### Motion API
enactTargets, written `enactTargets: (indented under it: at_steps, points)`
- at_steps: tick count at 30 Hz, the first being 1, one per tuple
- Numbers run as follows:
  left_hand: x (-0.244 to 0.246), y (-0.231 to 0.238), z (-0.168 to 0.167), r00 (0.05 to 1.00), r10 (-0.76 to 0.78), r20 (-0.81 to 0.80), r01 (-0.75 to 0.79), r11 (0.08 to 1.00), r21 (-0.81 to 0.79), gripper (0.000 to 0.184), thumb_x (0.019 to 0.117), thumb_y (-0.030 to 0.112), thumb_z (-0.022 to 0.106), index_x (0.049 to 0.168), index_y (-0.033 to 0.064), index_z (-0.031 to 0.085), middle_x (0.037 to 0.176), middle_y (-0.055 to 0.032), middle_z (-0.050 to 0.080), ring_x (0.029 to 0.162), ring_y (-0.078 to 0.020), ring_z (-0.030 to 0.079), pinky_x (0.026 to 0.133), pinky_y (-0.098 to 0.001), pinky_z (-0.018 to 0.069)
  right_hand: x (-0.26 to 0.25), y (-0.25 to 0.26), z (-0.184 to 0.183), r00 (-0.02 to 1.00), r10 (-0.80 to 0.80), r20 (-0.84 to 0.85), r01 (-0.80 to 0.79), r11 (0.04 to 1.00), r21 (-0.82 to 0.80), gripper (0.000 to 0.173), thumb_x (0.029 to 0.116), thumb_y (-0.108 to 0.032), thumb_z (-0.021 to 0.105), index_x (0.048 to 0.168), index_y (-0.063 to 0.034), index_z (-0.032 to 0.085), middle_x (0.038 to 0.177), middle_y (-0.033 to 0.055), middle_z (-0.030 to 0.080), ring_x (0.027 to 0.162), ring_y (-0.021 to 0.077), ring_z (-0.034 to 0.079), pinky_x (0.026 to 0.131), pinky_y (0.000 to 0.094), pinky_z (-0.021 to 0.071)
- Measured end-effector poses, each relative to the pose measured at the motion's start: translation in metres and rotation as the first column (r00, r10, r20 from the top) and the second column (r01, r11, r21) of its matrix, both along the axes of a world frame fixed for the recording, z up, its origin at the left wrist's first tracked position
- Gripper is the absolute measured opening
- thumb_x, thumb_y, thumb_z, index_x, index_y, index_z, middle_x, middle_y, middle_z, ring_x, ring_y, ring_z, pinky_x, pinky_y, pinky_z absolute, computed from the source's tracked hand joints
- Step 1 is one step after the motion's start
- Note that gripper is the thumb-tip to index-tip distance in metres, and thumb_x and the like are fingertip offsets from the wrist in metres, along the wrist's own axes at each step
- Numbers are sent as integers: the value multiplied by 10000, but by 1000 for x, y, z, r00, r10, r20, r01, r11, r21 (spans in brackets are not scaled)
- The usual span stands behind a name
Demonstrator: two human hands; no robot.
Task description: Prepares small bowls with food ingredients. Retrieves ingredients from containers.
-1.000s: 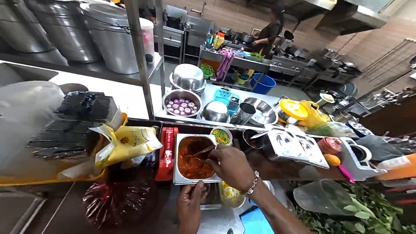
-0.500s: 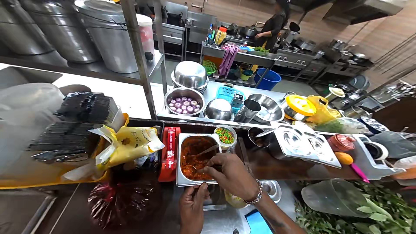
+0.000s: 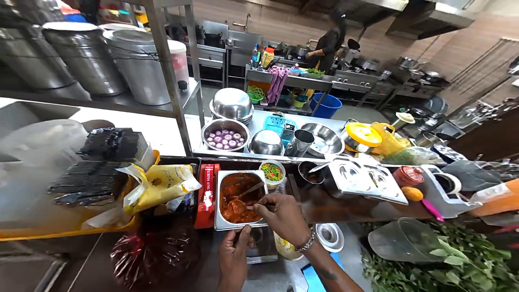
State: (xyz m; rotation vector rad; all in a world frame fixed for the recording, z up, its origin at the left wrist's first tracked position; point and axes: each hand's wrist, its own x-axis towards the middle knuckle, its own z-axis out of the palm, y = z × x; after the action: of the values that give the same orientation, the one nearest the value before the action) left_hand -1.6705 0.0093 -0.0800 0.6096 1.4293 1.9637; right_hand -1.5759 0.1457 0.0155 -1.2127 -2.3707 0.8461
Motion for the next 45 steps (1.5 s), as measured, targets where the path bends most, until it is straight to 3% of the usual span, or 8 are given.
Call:
enactTargets:
  at_steps: [8,18,21,25,31,35,39,45]
  points:
    - [2,0,-3,1000,5,2,-5,1000,16,159,971,130,671,958,-23,709,783,-113,711,649,-196,697,643,-315,624,-23,-3,12,954,129,271,-105,989,-103,314,943,-519,586,970,-272,778,916,-81,750,890,102,707,808,468,571]
    - [3,2,-6,1000,-7,6,7,999,46,152,960,121,686,941,-27,717,772,-105,714,644,-171,691,641,-296,616,14,11,5,985,20,-170,-90,907,-411,244,921,-408,738,914,-173,802,765,-28,726,651,90,651,610,304,540]
    - [-3,-2,-4,996,-75,39,77,997,-33,200,974,158,681,981,-36,730,849,-136,735,692,-204,703,669,-317,617,42,4,6,898,-122,-422,-160,804,-573,258,932,-316,759,959,-60,775,716,57,645,519,93,494,466,239,403]
    - [-21,-18,-2,965,-261,-3,258,957,-132,256,1007,227,645,1067,-13,711,879,-132,720,732,-233,695,681,-362,613,103,-38,22,696,-345,-630,-190,758,-624,213,950,-248,730,988,-38,743,723,68,609,536,82,511,501,232,464]
    - [-2,-85,14,909,-407,-90,364,881,-304,210,1049,191,568,1140,48,692,927,-55,717,761,-156,687,705,-308,603,241,-180,37,626,-503,-595,236,850,-471,132,989,-212,672,985,-89,721,804,72,655,535,101,545,465,237,493]
    - [22,-127,-12,881,-472,-28,430,824,-369,235,1055,207,550,1152,32,675,913,-58,707,740,-151,690,674,-294,609,319,-286,8,669,-633,-391,604,769,-212,161,984,-208,673,1078,-92,734,895,85,723,625,202,646,536,345,574]
    - [47,-164,-42,806,-592,0,509,693,-510,238,1038,208,583,1148,21,681,944,-105,710,759,-198,696,666,-332,605,340,-376,-26,652,-684,-327,741,666,82,177,969,-205,681,1049,-72,767,901,10,739,721,108,691,630,290,625]
    - [68,-195,-93,511,-841,-179,455,441,-774,307,993,377,647,1179,143,718,1086,-29,735,947,-166,704,847,-423,593,336,-429,-174,693,-719,47,642,645,414,150,934,-237,663,986,-166,784,852,-6,707,811,136,684,693,322,590]
